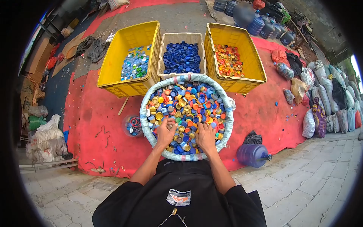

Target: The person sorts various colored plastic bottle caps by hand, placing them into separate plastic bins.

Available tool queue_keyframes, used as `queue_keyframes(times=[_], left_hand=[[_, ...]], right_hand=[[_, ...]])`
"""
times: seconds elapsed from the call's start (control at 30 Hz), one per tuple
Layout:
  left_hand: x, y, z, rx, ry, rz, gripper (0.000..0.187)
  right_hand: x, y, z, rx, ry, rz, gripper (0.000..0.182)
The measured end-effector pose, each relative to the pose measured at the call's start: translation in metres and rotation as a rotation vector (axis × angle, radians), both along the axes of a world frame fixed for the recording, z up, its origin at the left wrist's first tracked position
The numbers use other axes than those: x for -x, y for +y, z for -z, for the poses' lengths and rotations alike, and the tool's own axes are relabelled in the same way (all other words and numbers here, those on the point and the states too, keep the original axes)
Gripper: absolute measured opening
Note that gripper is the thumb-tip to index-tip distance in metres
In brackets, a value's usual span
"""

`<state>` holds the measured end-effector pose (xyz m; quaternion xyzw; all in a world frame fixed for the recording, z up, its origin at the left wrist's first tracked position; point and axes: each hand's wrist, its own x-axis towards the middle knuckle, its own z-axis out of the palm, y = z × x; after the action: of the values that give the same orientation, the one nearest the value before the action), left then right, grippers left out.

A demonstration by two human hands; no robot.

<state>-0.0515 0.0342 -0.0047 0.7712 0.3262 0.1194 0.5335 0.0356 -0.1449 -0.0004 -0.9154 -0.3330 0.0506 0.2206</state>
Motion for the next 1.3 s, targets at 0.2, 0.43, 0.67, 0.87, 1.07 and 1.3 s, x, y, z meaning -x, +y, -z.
queue_keyframes(times=[0.2, 0.43, 0.67, 0.87, 1.07, 1.3], left_hand=[[-0.063, 0.009, 0.023, -0.528, -0.129, 0.138, 0.05], [-0.092, 0.004, 0.021, -0.675, 0.006, 0.196, 0.05], [-0.091, 0.007, 0.038, -0.493, -0.14, 0.169, 0.044], [-0.055, 0.014, 0.002, 0.908, -0.292, -0.175, 0.024], [-0.004, 0.022, 0.004, 1.36, -0.458, -0.307, 0.021], [0.033, 0.007, 0.003, 1.413, -0.513, -0.434, 0.016]], right_hand=[[0.005, -0.005, -0.003, -0.021, 0.008, 0.023, 0.053], [0.012, -0.012, -0.007, -0.042, 0.062, 0.047, 0.05], [0.009, -0.014, -0.012, -0.06, 0.118, 0.051, 0.049], [-0.007, -0.003, -0.011, -0.151, 0.09, 0.051, 0.047], [-0.034, 0.036, 0.007, -0.173, -0.031, -0.008, 0.042], [-0.048, 0.077, 0.02, -0.084, -0.118, -0.054, 0.051]])
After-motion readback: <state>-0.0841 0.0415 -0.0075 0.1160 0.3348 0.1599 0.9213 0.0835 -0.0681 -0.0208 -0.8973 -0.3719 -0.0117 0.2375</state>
